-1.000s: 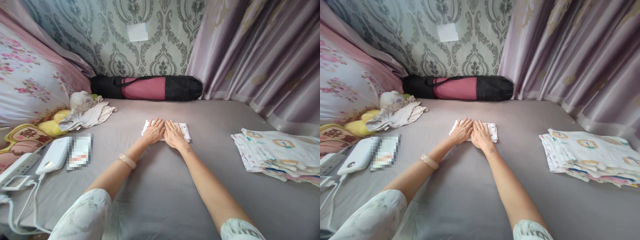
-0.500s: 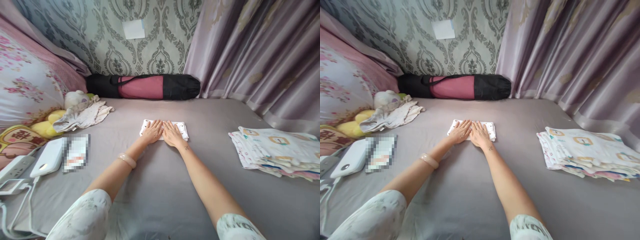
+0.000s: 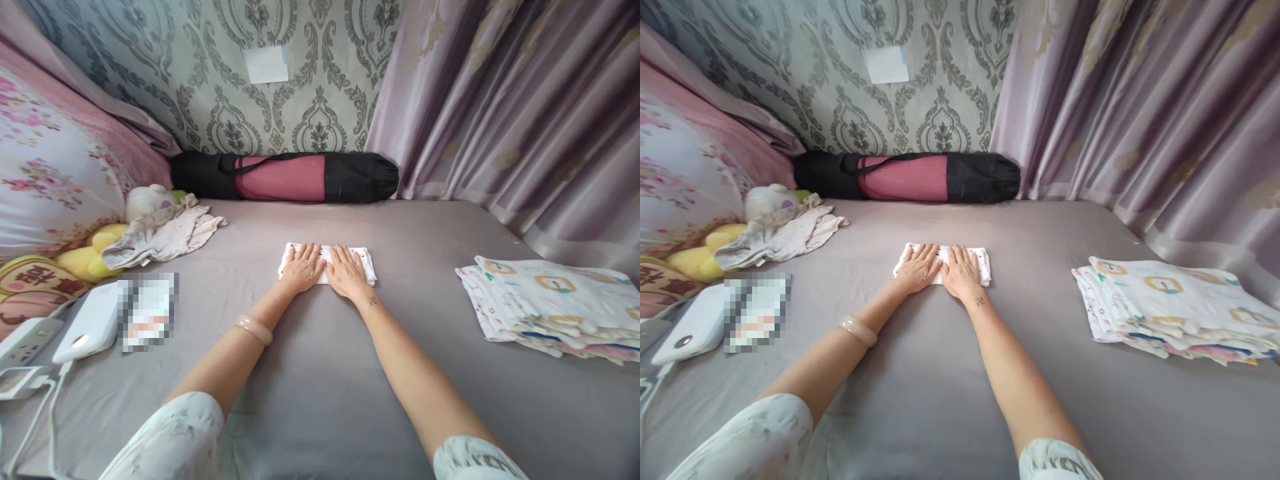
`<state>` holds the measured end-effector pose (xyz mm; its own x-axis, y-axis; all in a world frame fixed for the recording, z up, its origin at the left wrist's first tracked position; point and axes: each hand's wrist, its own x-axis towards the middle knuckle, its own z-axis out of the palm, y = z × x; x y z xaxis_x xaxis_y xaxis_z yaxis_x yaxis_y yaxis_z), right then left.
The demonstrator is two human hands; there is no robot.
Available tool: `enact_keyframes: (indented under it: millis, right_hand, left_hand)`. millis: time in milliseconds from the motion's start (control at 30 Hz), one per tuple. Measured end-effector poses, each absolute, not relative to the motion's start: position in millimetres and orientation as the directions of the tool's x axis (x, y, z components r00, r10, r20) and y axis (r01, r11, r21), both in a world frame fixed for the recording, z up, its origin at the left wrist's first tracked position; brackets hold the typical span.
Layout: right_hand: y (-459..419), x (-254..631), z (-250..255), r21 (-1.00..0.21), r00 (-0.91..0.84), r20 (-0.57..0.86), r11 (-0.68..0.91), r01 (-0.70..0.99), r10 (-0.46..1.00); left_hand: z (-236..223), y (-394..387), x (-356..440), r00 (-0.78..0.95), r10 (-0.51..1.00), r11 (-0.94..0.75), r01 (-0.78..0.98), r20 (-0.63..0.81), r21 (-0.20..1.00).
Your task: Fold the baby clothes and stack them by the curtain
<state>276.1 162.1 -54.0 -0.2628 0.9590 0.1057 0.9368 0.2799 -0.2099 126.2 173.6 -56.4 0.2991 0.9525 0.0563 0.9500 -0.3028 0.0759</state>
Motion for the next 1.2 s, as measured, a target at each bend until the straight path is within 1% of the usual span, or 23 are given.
enact_keyframes:
  millis: [100,200,300,367,567,700,833,867,1033,1133,1200]
  right_hand:
    - [160.9,277.5,-51.3,-0.196,-0.248,0.128,0.269,0.943,0.96]
    - [159.6,279.5,-50.1,-0.159,-0.198,0.184,0.228,0.961,0.963]
    - [160.0,280.8,-52.5,-0.163,-0.176,0.161,0.202,0.966,0.971]
    - [161.0,281.1,-55.1,-0.177,-0.17,0.133,0.192,0.965,0.977]
    - [162.6,281.7,-56.7,-0.19,-0.167,0.106,0.184,0.964,0.98]
    - [163.0,285.1,-52.3,-0.182,-0.169,0.083,0.182,0.966,0.982]
    - [165.2,294.7,-51.0,-0.131,-0.1,0.142,0.119,0.984,0.985]
    - [165.9,297.6,-51.6,-0.129,-0.083,0.138,0.1,0.987,0.987]
    - [167.7,307.2,-56.7,-0.149,-0.053,0.034,0.057,0.987,0.998]
    - [167.6,307.8,-57.9,-0.15,-0.052,0.015,0.054,0.987,0.999]
    - [168.0,307.8,-56.7,-0.15,-0.05,-0.003,0.049,0.987,0.999]
  left_hand:
    - [-51.9,172.2,123.3,0.295,0.953,-0.3,0.95,0.062,0.091]
    - [-51.3,170.5,116.5,0.217,0.969,-0.23,0.968,0.121,0.099]
    - [-55.5,169.7,108.9,0.152,0.978,-0.169,0.98,0.145,0.107]
    - [-58.8,169.8,105.9,0.157,0.979,-0.171,0.98,0.131,0.105]
    - [-62.2,170.0,106.1,0.156,0.98,-0.169,0.98,0.122,0.109]
    - [-60.6,167.2,102.8,0.161,0.972,-0.184,0.974,0.173,0.13]
    - [-58.9,165.7,94.5,0.125,0.959,-0.165,0.976,0.254,0.144]
    - [-59.1,166.1,92.6,0.116,0.962,-0.156,0.976,0.247,0.151]
    - [-63.4,171.3,87.7,0.083,0.99,-0.108,0.969,0.118,0.223]
    - [-66.4,173.8,86.5,0.088,0.99,-0.114,0.959,0.112,0.258]
    - [-67.8,175.0,84.4,0.083,0.989,-0.117,0.945,0.123,0.305]
